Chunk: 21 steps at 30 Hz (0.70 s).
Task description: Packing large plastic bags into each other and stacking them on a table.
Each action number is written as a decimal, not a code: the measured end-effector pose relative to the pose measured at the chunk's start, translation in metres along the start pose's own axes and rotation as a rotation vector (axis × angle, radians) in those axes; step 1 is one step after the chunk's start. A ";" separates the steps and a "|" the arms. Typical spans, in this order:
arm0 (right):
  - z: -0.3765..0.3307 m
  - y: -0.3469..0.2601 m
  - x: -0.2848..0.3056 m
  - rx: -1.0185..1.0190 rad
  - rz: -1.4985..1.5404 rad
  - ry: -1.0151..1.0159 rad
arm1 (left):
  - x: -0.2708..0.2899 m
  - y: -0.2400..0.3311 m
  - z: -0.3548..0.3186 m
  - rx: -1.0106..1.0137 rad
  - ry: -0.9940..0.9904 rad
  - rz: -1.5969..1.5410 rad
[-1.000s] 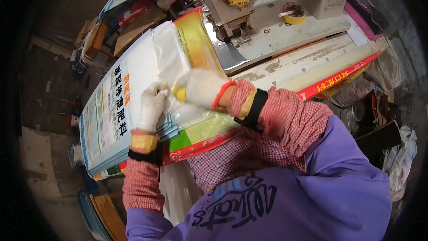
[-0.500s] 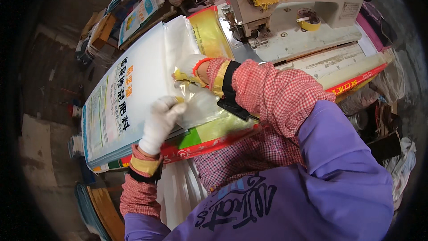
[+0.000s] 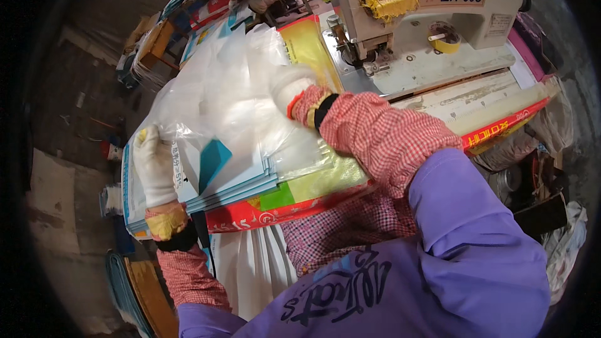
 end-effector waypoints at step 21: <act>0.028 -0.098 -0.041 -0.455 2.191 -0.422 | 0.076 0.164 -0.136 -0.360 0.194 0.573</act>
Point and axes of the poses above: each hand's wrist, its own z-axis towards the middle knuckle, its own x-axis out of the back of the hand, y = z × x, the point moved 9 cm from there along z, towards the middle knuckle, and after that the axes turned 8 degrees about y, right-handed, at the moved point
